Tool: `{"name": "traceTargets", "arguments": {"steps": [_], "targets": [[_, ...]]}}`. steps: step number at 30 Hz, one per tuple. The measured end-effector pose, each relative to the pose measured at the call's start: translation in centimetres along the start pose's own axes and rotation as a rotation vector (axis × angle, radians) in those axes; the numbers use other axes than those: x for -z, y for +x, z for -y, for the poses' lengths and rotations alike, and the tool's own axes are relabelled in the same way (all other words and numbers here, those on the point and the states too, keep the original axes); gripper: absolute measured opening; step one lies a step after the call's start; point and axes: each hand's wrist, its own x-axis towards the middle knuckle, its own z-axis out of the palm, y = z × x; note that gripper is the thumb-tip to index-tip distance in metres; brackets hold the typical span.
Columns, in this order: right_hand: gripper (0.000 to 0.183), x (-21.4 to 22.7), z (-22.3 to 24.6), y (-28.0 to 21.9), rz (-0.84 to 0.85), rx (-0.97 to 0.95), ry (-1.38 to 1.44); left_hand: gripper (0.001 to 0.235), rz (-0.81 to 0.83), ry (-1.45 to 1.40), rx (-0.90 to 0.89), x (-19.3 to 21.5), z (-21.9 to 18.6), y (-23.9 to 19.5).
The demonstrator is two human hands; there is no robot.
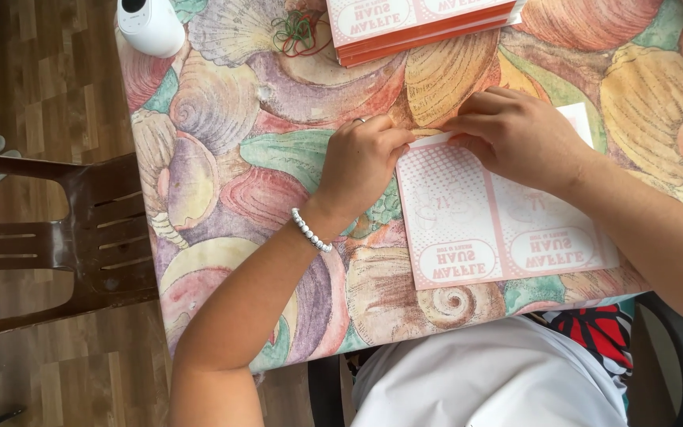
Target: Folding flat paper sheets into waffle bags at a table
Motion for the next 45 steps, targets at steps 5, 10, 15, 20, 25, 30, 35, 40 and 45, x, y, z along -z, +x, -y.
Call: {"name": "traceTargets", "arguments": {"steps": [5, 10, 15, 20, 25, 30, 35, 40, 45], "targets": [[0.018, 0.0, -0.3, 0.0, 0.019, 0.011, 0.016, 0.012, -0.069, 0.016, -0.025, 0.0, -0.1, 0.0], [0.017, 0.1, -0.6, -0.2, 0.094, 0.018, -0.081, 0.01, -0.085, 0.079, -0.081, 0.1, -0.2, 0.1], [0.021, 1.1, -0.4, -0.2, 0.164, 0.079, -0.158, 0.009, -0.02, 0.035, -0.144, 1.6, -0.1, 0.1], [0.032, 1.7, 0.2, -0.2, 0.19, 0.099, -0.167, 0.015, 0.001, 0.092, -0.241, 2.1, -0.2, 0.3], [0.03, 1.8, 0.6, -0.3, 0.287, 0.162, -0.249, 0.002, 0.016, 0.248, -0.411, 2.8, -1.1, 0.5], [0.029, 1.5, 0.8, -0.3, 0.335, 0.171, -0.258, 0.018, 0.037, 0.292, -0.434, 2.7, -1.6, 0.5], [0.018, 1.4, 1.4, -0.3, 0.297, 0.253, -0.368, 0.034, 0.093, 0.422, -0.444, 2.7, -2.2, 0.7], [0.046, 1.9, 2.2, -0.1, 0.369, 0.189, -0.41, 0.043, 0.096, 0.509, -0.464, 3.0, -2.6, 0.7], [0.047, 1.8, 2.1, 0.1, 0.355, 0.178, -0.411, 0.03, 0.056, 0.494, -0.457, 2.9, -2.5, 0.7]]}}
